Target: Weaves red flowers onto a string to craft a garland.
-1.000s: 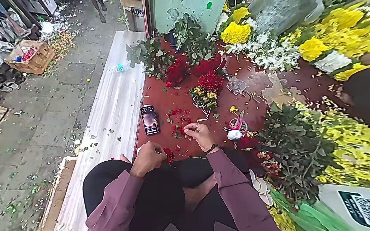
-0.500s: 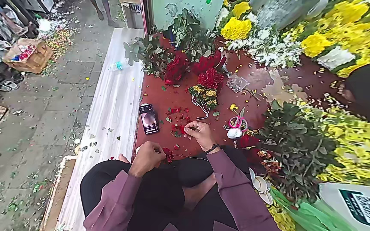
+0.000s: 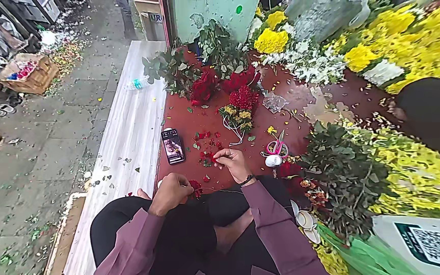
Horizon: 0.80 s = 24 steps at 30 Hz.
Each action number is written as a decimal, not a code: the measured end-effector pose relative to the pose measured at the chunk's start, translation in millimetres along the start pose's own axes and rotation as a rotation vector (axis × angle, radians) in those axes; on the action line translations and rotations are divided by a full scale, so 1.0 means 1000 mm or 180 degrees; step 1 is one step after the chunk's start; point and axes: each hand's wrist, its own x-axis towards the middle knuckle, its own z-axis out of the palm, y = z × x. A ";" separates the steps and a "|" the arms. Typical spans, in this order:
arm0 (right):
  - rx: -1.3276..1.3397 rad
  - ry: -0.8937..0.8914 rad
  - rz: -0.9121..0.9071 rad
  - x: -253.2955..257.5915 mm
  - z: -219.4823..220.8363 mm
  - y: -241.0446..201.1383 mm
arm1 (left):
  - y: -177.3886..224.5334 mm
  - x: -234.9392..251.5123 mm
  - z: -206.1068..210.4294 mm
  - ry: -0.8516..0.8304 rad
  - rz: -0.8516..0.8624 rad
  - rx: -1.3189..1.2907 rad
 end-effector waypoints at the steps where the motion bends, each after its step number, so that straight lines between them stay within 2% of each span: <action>1: 0.0007 0.0004 0.0003 0.000 0.000 0.000 | 0.000 0.000 0.000 0.0007 0.0006 0.0002; 11: -0.0575 0.0005 -0.0282 -0.005 0.007 -0.008 | -0.002 0.002 0.001 0.0052 0.0030 0.0016; 15: -0.0439 0.0039 -0.0504 -0.011 0.014 -0.009 | -0.002 0.002 0.000 0.0092 0.0007 0.0016; 20: -0.0252 0.0424 -0.0503 -0.035 0.034 -0.017 | 0.002 0.002 0.000 0.0263 -0.0062 -0.0013; 24: 0.0209 0.0091 -0.0165 -0.064 0.059 -0.024 | 0.002 0.003 -0.001 0.0295 -0.0103 -0.0126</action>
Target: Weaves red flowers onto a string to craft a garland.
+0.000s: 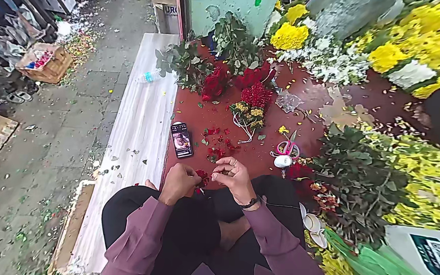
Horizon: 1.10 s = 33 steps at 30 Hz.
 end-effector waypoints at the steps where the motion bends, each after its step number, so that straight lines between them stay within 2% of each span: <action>1: 0.0045 -0.0109 0.0071 -0.006 0.006 0.001 | 0.000 0.000 0.001 -0.0015 0.0038 -0.0070; 3: -0.0010 -0.0196 0.0162 -0.014 0.015 0.005 | -0.001 0.000 0.002 -0.0086 0.0155 -0.0251; 11: -0.0801 0.0124 0.0097 -0.006 0.014 0.014 | 0.003 -0.002 0.004 -0.0366 0.0336 -0.0703; 15: -0.1315 0.0018 0.0192 -0.003 0.005 0.016 | 0.001 -0.001 0.004 -0.0395 0.0393 -0.0755; 18: -0.1313 -0.0050 0.0239 0.004 -0.010 0.017 | 0.001 -0.002 0.003 -0.0334 0.0361 -0.0870; 21: -0.1206 -0.0409 0.0286 0.008 -0.024 0.013 | -0.001 0.000 0.004 -0.0156 0.0263 -0.0838; 24: -0.1289 -0.1079 0.0380 0.009 -0.028 0.020 | -0.004 0.001 0.002 -0.0048 0.0062 -0.0694; 29: -0.1374 -0.1037 0.0207 0.008 -0.033 0.017 | -0.004 0.000 -0.005 0.0179 -0.0235 -0.0588; 31: -0.1204 -0.1394 0.0073 0.007 -0.035 0.009 | -0.003 0.001 -0.006 0.0298 -0.0311 -0.0361; 33: -0.0934 -0.1731 -0.0063 0.003 -0.031 0.004 | 0.002 -0.001 -0.006 0.0264 -0.0306 0.0200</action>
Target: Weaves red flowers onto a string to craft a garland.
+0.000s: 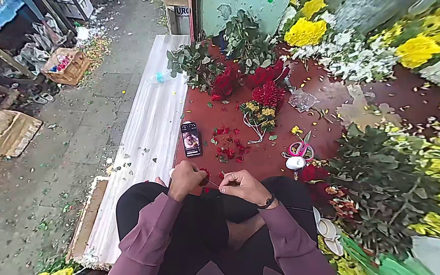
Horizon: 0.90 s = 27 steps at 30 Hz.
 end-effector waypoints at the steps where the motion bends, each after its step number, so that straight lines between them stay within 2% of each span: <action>1: 0.0097 -0.0021 -0.0140 0.001 0.003 -0.003 | 0.002 -0.003 0.000 -0.0175 0.0118 0.0287; 3: 0.0250 0.0107 -0.0351 0.009 0.005 -0.003 | 0.004 -0.012 -0.002 -0.0935 0.0746 0.0494; 4: 0.0329 0.0170 -0.0366 0.013 0.006 0.002 | 0.002 -0.015 -0.005 -0.1397 0.1251 0.0214; 5: 0.0439 0.0192 -0.0309 0.016 0.006 0.009 | -0.001 -0.016 -0.006 -0.1705 0.1798 -0.0421; 6: 0.0610 0.0180 -0.0173 0.017 0.008 0.016 | 0.000 -0.017 -0.007 -0.1785 0.2148 -0.1209; 7: 0.0795 0.0197 -0.0029 0.014 0.015 0.019 | 0.001 -0.017 -0.008 -0.1530 0.2229 -0.1840; 8: 0.0817 0.0198 0.0082 0.011 0.023 0.018 | 0.003 -0.017 -0.009 -0.1024 0.2086 -0.2226; 10: 0.0874 0.0089 -0.0155 0.013 0.035 0.013 | 0.003 -0.008 -0.006 0.0051 0.1469 -0.2230; 12: 0.0730 0.0084 -0.0323 0.013 0.038 0.003 | -0.004 -0.001 0.000 0.0476 0.0970 -0.1777; 16: 0.0631 0.0357 -0.0523 0.006 0.024 -0.002 | -0.008 -0.001 0.001 0.0281 0.0687 -0.1030; 21: 0.0863 0.0988 -0.0182 0.000 -0.006 -0.002 | -0.007 -0.002 -0.001 -0.0563 0.0726 -0.0563; 24: 0.0595 0.0779 0.0383 0.001 -0.022 0.003 | -0.007 -0.005 0.000 -0.0615 0.0608 -0.0530; 27: -0.0542 0.0562 0.1299 0.037 -0.054 0.023 | -0.009 -0.006 -0.004 -0.0388 0.0541 -0.0553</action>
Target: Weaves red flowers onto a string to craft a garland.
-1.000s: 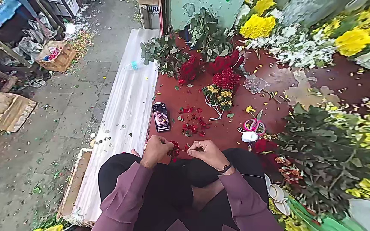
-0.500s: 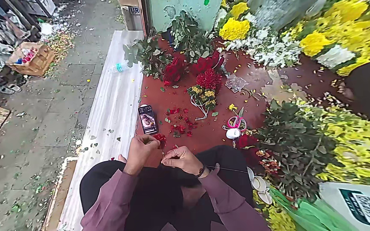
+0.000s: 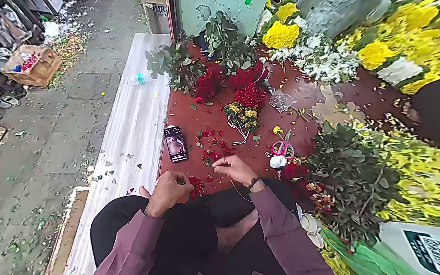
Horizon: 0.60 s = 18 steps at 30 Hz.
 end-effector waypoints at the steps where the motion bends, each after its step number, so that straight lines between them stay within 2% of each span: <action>1: -0.0381 0.0190 0.0142 0.026 -0.005 0.006 | 0.001 0.000 0.000 0.0007 0.0005 0.0030; 4: -0.1148 0.0942 0.0352 0.107 -0.009 0.024 | 0.007 0.002 0.004 -0.0112 -0.0061 0.0116; 8: -0.1262 0.1496 0.0790 0.177 0.008 0.043 | 0.000 0.007 0.010 -0.0199 -0.0122 0.0167; 11: -0.0965 0.1688 0.0910 0.187 0.017 0.041 | 0.000 0.007 0.008 -0.0185 -0.0120 0.0167; 14: -0.0220 0.1767 0.0558 0.176 0.006 0.038 | 0.002 0.007 0.007 -0.0142 -0.0016 0.0153; 18: 0.0403 0.1524 0.0227 0.139 -0.014 0.033 | 0.007 0.004 0.008 -0.0214 0.0081 0.0181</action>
